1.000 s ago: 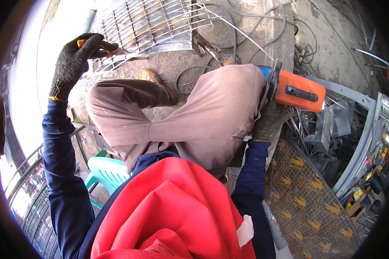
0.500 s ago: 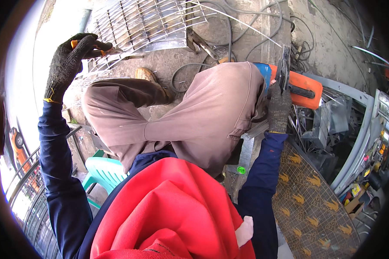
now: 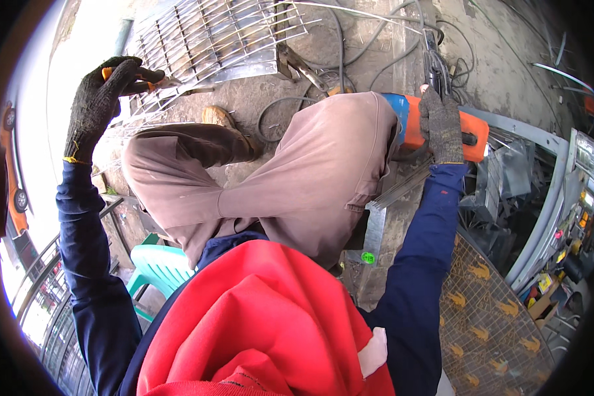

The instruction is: Welding a metal grate using an arc welding machine and pliers.

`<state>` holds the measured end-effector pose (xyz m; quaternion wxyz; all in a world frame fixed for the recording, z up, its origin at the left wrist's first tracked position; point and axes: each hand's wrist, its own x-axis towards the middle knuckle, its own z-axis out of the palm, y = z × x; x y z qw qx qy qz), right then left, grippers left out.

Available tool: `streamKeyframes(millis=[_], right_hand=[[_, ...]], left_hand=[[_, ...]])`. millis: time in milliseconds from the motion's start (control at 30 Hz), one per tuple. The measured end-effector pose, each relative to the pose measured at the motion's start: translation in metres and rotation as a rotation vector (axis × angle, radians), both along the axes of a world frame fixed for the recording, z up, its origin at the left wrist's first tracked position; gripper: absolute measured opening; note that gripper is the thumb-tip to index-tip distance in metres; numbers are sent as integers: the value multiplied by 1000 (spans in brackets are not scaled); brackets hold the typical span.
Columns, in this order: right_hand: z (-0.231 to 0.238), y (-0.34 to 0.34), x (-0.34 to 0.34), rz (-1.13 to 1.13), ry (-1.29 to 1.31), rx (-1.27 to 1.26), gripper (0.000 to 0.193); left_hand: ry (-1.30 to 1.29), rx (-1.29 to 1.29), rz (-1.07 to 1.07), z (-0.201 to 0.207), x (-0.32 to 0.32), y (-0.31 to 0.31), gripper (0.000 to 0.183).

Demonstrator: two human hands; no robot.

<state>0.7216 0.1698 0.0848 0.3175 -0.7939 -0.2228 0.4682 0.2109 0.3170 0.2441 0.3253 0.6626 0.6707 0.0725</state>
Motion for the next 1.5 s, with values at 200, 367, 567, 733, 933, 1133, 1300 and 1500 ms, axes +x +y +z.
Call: streamKeyframes(millis=[200,367,567,733,933,1133,1300,1500], right_hand=[[-24,-14,16,22,3,124,20],[-34,-19,19,5,43,36,17],[-17,-16,1,260,-343,-55,37],[-42,-37,26,732,-962,497,39],[-37,-29,20,280,-227,251,25],[-31,-25,9,147,-140,267,32],[-57,-33,13,210,-204,358,31],[-8,-20,-17,-120,277,12,29]], left_hand=[[-12,-11,4,-1,3,2,44],[-34,-66,63,3,4,0,44],[-85,-91,56,5,6,0,42],[-108,-85,46,3,10,3,42],[-153,-104,45,5,12,2,42],[-61,-105,31,2,6,2,42],[-53,-92,49,4,10,2,41],[-104,-55,76,-1,1,0,40]])
